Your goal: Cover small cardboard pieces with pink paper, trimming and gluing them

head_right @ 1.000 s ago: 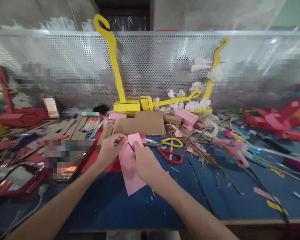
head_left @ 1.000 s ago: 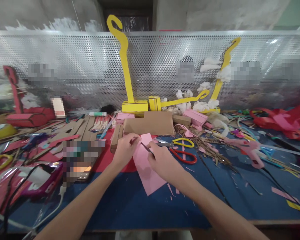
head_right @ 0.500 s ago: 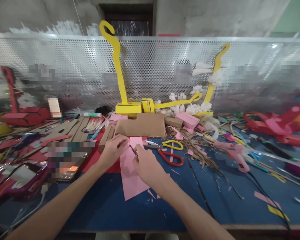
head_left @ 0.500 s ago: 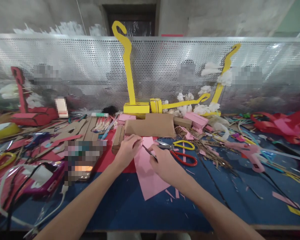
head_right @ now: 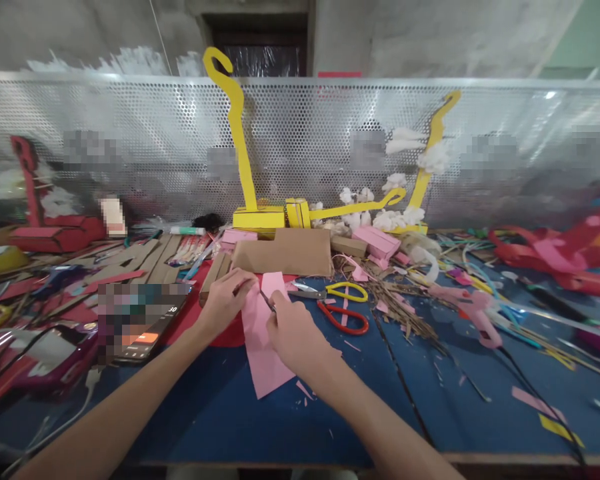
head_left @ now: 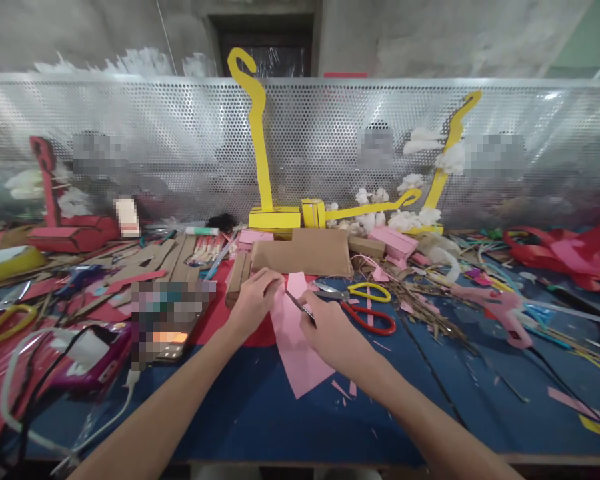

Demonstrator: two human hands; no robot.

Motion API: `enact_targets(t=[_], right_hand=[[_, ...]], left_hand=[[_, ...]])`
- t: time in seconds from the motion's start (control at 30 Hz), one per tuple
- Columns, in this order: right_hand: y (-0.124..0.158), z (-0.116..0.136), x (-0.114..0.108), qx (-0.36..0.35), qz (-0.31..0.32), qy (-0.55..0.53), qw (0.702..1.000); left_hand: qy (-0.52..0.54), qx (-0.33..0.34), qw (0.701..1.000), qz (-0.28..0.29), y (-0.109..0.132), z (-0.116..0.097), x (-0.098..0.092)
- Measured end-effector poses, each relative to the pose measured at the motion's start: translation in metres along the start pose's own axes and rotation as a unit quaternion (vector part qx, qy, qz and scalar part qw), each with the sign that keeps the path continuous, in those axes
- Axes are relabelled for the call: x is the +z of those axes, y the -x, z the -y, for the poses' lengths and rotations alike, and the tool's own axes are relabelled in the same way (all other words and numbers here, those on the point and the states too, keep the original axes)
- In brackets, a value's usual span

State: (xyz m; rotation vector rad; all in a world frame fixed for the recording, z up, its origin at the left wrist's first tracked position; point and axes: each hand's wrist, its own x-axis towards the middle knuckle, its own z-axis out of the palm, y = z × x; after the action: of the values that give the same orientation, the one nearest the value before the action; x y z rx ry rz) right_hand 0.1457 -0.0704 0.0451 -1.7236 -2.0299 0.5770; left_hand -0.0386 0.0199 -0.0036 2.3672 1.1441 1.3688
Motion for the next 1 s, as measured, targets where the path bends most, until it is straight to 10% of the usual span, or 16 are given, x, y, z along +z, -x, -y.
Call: enact_targets(t=[1.0], right_hand=[[0.011, -0.006, -0.001, -0.036, -0.007, 0.012, 0.999]], left_hand=[[0.008, 0.032, 0.999, -0.003, -0.004, 0.003, -0.008]])
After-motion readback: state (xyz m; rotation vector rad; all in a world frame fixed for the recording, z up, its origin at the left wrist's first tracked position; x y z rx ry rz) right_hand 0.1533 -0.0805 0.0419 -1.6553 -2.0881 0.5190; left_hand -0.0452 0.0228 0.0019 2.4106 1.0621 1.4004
